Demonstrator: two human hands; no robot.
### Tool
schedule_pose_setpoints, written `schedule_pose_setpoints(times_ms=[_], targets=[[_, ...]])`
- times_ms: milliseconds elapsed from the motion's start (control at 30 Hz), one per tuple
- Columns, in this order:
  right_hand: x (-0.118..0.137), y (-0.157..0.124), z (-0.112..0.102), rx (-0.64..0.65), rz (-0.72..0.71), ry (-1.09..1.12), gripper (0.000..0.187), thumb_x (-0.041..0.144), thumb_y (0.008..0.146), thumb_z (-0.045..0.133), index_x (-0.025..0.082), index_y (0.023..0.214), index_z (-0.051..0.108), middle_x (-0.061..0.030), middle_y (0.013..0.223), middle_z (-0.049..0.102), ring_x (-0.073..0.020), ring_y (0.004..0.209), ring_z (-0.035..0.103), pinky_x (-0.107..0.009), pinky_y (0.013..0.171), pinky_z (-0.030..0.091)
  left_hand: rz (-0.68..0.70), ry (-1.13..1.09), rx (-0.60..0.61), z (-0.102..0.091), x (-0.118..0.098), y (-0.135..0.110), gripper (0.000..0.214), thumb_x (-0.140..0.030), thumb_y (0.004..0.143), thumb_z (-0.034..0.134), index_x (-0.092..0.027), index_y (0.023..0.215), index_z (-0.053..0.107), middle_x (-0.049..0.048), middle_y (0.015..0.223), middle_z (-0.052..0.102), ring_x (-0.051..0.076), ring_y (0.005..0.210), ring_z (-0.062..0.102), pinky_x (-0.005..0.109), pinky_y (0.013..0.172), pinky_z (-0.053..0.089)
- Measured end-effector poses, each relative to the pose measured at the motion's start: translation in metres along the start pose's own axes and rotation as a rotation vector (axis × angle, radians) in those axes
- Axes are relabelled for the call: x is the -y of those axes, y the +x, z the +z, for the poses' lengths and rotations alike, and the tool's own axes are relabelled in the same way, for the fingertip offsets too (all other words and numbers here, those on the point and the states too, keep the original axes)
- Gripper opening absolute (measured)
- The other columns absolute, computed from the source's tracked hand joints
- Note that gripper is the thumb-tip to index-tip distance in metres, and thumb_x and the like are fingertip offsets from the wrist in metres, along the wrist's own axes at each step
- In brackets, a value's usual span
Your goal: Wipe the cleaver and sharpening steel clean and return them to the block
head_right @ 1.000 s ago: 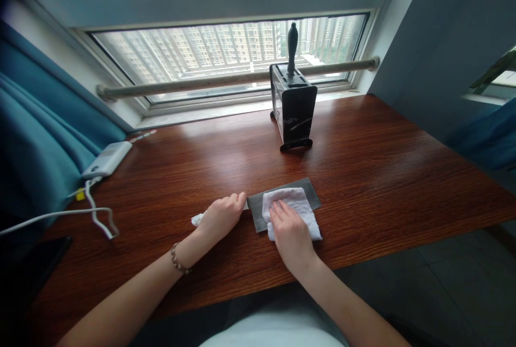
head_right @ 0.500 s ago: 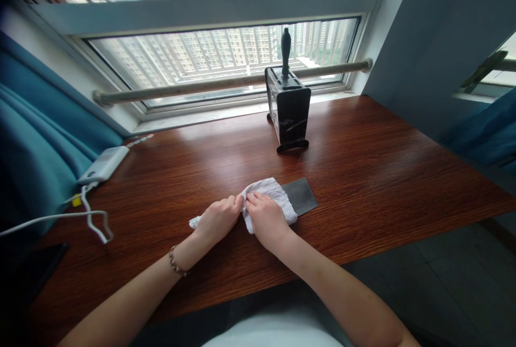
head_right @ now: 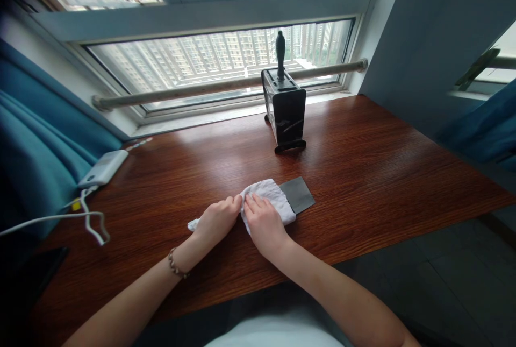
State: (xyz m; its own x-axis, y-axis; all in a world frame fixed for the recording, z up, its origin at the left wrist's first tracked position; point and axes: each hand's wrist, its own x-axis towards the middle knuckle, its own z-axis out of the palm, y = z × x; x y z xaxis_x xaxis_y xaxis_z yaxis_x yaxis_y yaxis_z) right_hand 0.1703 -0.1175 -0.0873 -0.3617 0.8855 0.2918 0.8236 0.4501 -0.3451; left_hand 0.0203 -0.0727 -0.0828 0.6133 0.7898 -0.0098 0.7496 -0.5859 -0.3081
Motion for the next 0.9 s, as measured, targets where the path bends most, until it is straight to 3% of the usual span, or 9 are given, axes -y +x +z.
schedule_pose_setpoints(times_ms=[300,700,900], targets=[[-0.027,-0.010,-0.008,-0.026,0.039,0.178,0.037,0.015,0.086,0.043,0.015,0.121,0.052,-0.0057,0.127,0.049,-0.0199,0.122,0.039,-0.036,0.103,0.034,0.006,0.009,0.012,0.000,0.001,0.001,0.016,-0.007,0.085,0.031,-0.013,0.088,0.045,0.0074,0.074,0.054,0.019,0.063,0.059,0.026,0.054,0.044],[-0.106,-0.049,-0.027,-0.095,0.257,0.049,0.038,0.019,0.087,0.037,0.010,0.120,0.052,-0.0099,0.128,0.048,-0.0226,0.122,0.040,-0.041,0.102,0.035,-0.013,-0.024,0.047,-0.002,0.002,0.001,0.017,-0.004,0.083,0.031,-0.013,0.086,0.045,0.0068,0.073,0.053,0.018,0.063,0.059,0.025,0.053,0.043],[-0.104,-0.065,-0.030,-0.105,0.306,-0.078,0.037,0.018,0.088,0.037,0.010,0.121,0.052,-0.0087,0.128,0.048,-0.0216,0.121,0.041,-0.038,0.102,0.036,-0.007,-0.022,0.038,-0.002,0.002,0.000,0.017,-0.004,0.083,0.031,-0.014,0.086,0.046,0.0073,0.073,0.053,0.019,0.063,0.059,0.026,0.053,0.043]])
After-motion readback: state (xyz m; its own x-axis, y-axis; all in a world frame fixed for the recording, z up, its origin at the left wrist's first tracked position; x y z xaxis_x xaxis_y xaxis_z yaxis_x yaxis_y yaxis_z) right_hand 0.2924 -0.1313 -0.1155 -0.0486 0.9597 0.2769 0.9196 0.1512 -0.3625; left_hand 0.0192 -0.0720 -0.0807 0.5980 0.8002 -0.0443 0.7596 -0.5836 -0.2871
